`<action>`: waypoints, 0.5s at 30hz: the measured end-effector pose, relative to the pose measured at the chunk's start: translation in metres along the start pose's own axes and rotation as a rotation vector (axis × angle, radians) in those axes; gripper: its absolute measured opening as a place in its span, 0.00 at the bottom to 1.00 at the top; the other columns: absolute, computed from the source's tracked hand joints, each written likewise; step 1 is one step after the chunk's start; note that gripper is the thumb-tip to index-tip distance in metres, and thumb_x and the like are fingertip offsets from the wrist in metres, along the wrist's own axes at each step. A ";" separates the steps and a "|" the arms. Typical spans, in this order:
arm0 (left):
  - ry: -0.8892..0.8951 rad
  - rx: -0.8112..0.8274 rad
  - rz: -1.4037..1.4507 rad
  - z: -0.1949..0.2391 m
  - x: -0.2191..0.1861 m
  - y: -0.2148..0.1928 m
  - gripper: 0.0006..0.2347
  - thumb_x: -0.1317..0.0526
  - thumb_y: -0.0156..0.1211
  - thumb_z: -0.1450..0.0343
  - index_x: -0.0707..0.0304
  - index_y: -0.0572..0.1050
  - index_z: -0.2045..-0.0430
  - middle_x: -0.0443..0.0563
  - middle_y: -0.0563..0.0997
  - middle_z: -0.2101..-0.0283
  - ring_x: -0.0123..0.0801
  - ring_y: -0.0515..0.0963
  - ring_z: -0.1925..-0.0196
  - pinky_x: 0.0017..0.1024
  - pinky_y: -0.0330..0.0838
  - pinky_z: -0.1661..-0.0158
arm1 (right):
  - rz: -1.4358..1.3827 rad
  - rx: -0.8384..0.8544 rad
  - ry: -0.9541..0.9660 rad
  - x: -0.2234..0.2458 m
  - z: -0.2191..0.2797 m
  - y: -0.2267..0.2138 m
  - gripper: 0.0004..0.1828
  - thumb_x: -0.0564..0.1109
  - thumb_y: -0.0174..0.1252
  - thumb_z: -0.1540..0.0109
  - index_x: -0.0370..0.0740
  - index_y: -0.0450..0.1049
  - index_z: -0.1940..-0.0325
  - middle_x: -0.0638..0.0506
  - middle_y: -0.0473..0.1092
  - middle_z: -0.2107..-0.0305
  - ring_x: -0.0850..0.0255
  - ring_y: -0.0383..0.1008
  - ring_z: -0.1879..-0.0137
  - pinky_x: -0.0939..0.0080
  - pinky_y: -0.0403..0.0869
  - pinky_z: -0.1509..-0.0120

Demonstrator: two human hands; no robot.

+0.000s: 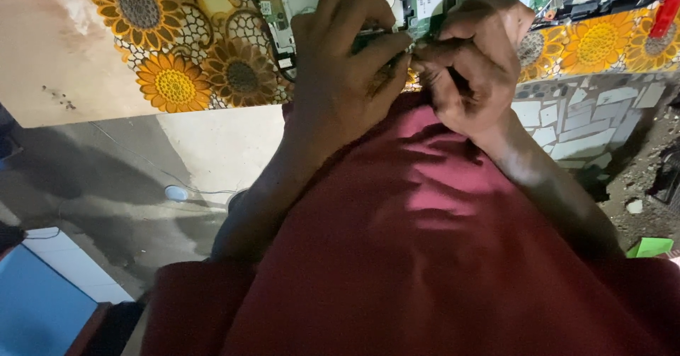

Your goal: The person works on the internal components of a disassembled laptop, specifically focusing on the motherboard area. They use their hands to carefully manipulate and connect small wires and ribbon cables to the circuit board.

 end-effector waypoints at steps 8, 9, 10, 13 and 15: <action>0.033 0.129 0.009 -0.011 -0.002 0.008 0.03 0.69 0.64 0.34 0.65 0.74 0.73 0.51 0.68 0.59 0.42 0.66 0.55 0.42 0.58 0.62 | -0.017 0.006 0.062 0.008 -0.015 -0.005 0.15 0.41 0.51 0.32 0.30 0.75 0.70 0.44 0.64 0.70 0.49 0.65 0.59 0.48 0.57 0.48; 0.035 0.149 0.032 -0.012 -0.003 0.010 0.04 0.69 0.63 0.35 0.66 0.73 0.75 0.51 0.67 0.60 0.41 0.65 0.56 0.41 0.57 0.63 | -0.021 0.010 0.063 0.009 -0.016 -0.006 0.15 0.42 0.51 0.32 0.30 0.76 0.68 0.44 0.64 0.70 0.48 0.65 0.59 0.48 0.57 0.48; 0.037 0.151 0.033 -0.013 -0.001 0.011 0.04 0.69 0.63 0.35 0.66 0.73 0.75 0.51 0.67 0.60 0.41 0.65 0.56 0.41 0.57 0.63 | -0.020 0.008 0.065 0.010 -0.017 -0.008 0.15 0.42 0.51 0.32 0.30 0.76 0.68 0.44 0.64 0.70 0.48 0.65 0.59 0.48 0.57 0.48; 0.081 0.167 -0.018 -0.013 -0.003 0.016 0.06 0.66 0.65 0.36 0.67 0.74 0.74 0.52 0.67 0.60 0.42 0.65 0.56 0.41 0.59 0.66 | -0.010 0.031 0.094 0.008 -0.016 -0.008 0.13 0.40 0.54 0.31 0.29 0.76 0.67 0.43 0.64 0.68 0.48 0.64 0.59 0.48 0.58 0.50; 0.120 0.197 -0.129 -0.011 -0.006 0.021 0.09 0.63 0.67 0.34 0.66 0.72 0.71 0.49 0.67 0.59 0.41 0.65 0.56 0.39 0.60 0.65 | -0.021 -0.004 0.088 0.005 -0.014 -0.010 0.11 0.36 0.58 0.35 0.27 0.77 0.70 0.43 0.65 0.69 0.48 0.65 0.58 0.49 0.61 0.48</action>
Point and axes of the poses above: each hand's wrist, its own z-axis away from the middle knuckle, its own y-axis out of the palm, x = y × z, the point moved 10 cm from there along -z, towards the middle knuckle
